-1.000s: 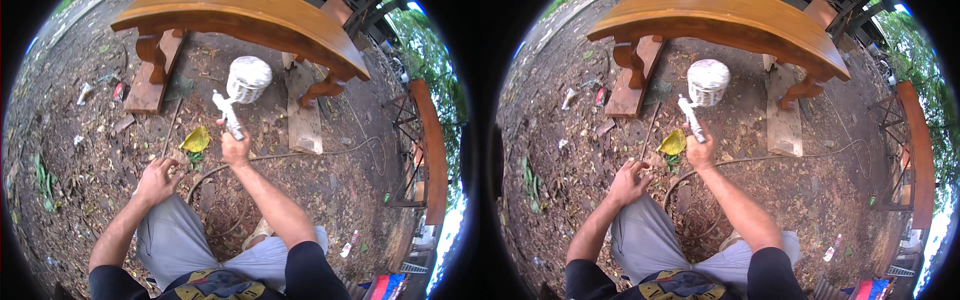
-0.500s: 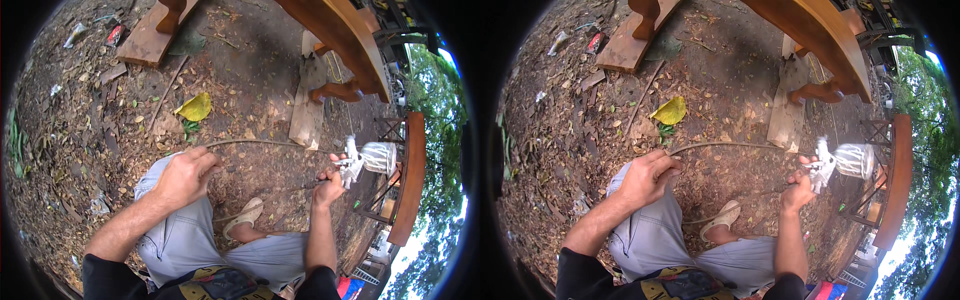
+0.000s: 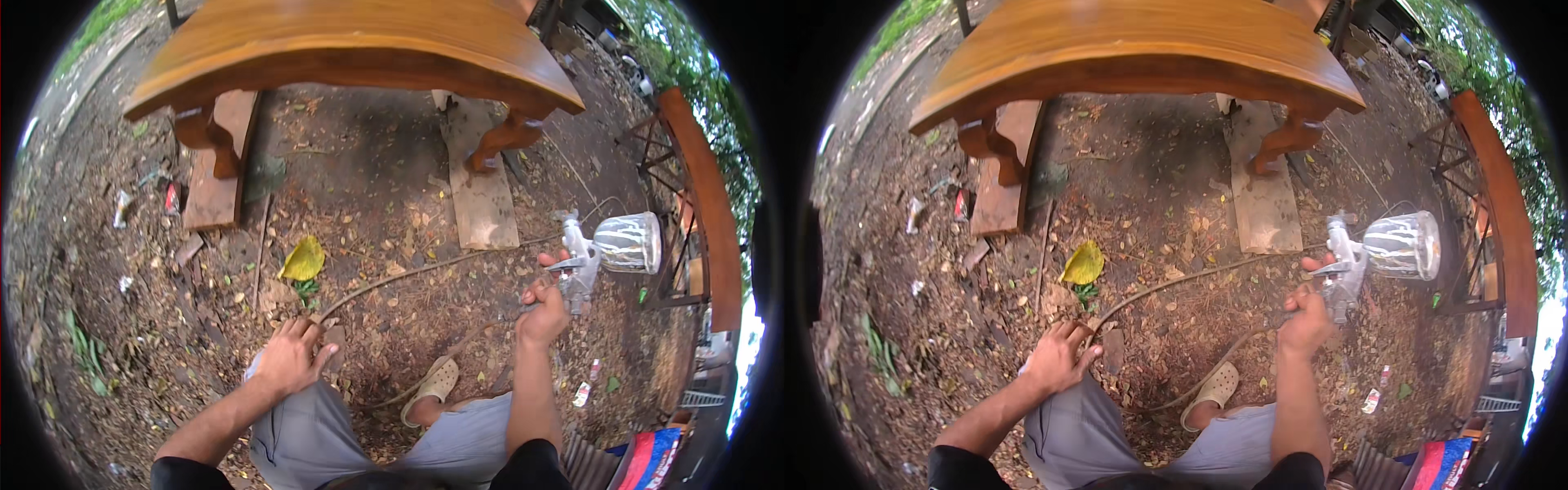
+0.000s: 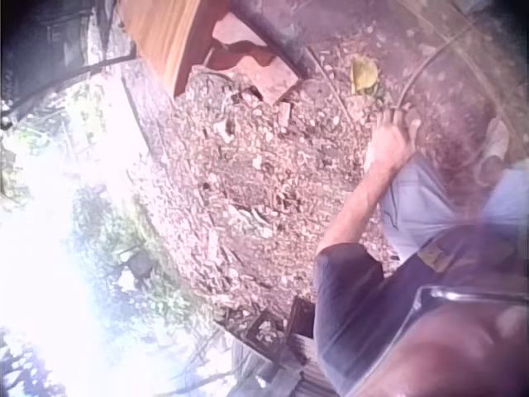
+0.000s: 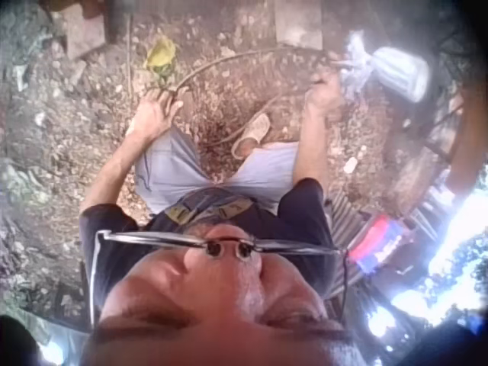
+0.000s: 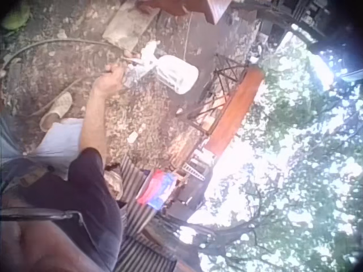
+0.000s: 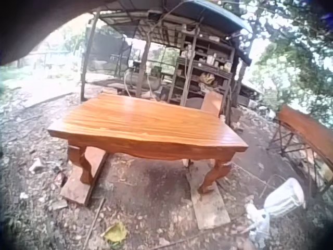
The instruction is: The person uses a spray gun to apply finish to a wooden table, moving around to cover the top and legs. He briefly wipes the underside with a cloth, then continues spraying the tabletop and legs from multiple angles.
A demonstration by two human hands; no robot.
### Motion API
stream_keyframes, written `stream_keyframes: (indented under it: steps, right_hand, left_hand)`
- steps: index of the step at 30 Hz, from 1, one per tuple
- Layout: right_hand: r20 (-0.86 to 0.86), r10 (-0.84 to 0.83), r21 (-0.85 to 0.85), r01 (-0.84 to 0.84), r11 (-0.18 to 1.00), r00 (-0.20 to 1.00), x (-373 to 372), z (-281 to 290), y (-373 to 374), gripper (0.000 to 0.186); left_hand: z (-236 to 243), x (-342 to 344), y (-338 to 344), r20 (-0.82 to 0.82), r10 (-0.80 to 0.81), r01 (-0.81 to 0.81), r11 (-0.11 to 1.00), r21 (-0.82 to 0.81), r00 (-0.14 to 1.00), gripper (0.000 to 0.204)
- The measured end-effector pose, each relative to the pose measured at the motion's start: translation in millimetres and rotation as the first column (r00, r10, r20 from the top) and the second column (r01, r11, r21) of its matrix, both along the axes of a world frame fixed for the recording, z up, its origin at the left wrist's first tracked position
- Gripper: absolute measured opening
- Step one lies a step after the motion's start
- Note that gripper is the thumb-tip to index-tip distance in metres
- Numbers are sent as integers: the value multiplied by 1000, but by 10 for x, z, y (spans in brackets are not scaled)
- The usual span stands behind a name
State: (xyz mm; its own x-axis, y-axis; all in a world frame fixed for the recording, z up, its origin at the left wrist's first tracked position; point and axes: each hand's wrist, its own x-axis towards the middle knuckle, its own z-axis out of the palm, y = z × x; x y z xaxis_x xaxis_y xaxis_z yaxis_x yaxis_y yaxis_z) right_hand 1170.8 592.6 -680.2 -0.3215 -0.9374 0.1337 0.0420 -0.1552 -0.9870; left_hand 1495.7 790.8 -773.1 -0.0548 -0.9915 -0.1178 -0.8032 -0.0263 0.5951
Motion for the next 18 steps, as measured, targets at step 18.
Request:
stream_keyframes:
  steps: [18]
  right_hand:
    - [-101, -441, 36, 446, 894, 892, -3884, 3301, -21, 70]
  left_hand:
    - [1667, -1368, 100, 203, -348, 151, 763, 629, 915, 52]
